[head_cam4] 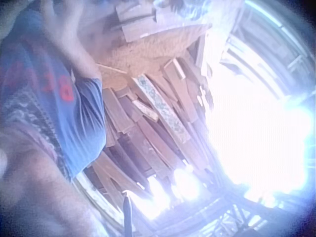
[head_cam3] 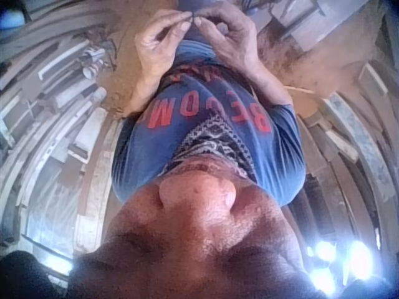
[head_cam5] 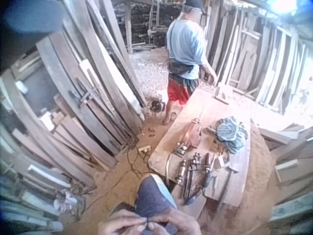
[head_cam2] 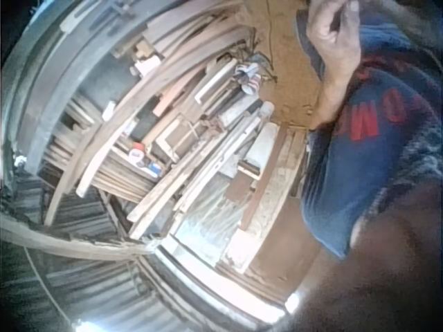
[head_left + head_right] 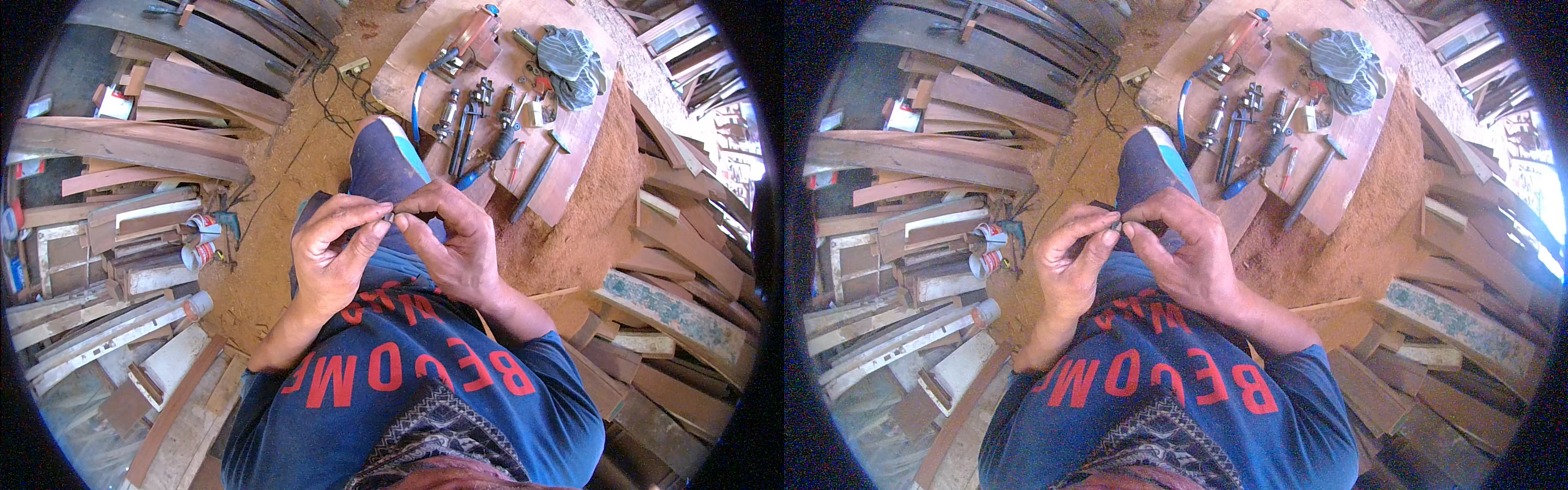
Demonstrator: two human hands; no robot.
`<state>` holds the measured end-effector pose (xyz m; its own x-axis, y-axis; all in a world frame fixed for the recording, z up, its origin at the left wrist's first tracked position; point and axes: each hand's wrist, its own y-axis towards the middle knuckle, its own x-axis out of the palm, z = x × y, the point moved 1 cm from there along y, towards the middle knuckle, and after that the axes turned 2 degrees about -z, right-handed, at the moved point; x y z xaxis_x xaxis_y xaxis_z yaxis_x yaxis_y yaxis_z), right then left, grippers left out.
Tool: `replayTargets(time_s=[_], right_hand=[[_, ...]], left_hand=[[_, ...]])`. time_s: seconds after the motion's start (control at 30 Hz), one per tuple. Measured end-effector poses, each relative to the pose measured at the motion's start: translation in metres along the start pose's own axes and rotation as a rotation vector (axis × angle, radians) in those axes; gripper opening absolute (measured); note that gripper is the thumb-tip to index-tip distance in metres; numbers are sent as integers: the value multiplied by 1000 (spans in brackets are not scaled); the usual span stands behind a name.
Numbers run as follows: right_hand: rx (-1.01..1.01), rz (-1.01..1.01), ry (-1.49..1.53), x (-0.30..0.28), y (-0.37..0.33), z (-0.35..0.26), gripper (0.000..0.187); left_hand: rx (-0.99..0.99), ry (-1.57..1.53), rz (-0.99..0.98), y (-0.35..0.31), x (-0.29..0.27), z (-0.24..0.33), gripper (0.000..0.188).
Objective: The person walks through a cluttered workshop to a workbench and assembles a small metal tool component. They insert a cylindrical part into a larger assembly and use a hammer to tap it into place, then handle a small metal ring.
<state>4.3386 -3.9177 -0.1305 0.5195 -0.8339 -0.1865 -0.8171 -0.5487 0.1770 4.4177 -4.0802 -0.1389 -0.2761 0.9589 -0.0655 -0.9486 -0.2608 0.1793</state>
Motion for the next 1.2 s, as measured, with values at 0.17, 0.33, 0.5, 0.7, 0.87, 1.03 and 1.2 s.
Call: replayTargets(time_s=[0.17,0.33,0.5,0.7,0.87,1.03,1.2], right_hand=[[-36,-15,-72,-3,1,-4,10],[-77,-5,-104,-2,0,-4,13],[-71,-21,-104,-3,0,-4,14],[-96,-57,-103,-7,2,-4,10],[-72,-58,-116,-6,3,-5,9],[-6,-52,-120,-5,1,-5,7],[173,-63,67,-4,0,-11,7]], left_hand=[[-116,-62,65,-5,3,2,14],[-47,-28,42,-4,2,1,14],[-9,37,14,-3,1,3,15],[52,132,-36,-2,-1,7,15],[-54,-23,-6,-4,3,5,15],[-206,-123,-2,-11,5,4,18],[-346,-317,15,-12,3,-1,18]])
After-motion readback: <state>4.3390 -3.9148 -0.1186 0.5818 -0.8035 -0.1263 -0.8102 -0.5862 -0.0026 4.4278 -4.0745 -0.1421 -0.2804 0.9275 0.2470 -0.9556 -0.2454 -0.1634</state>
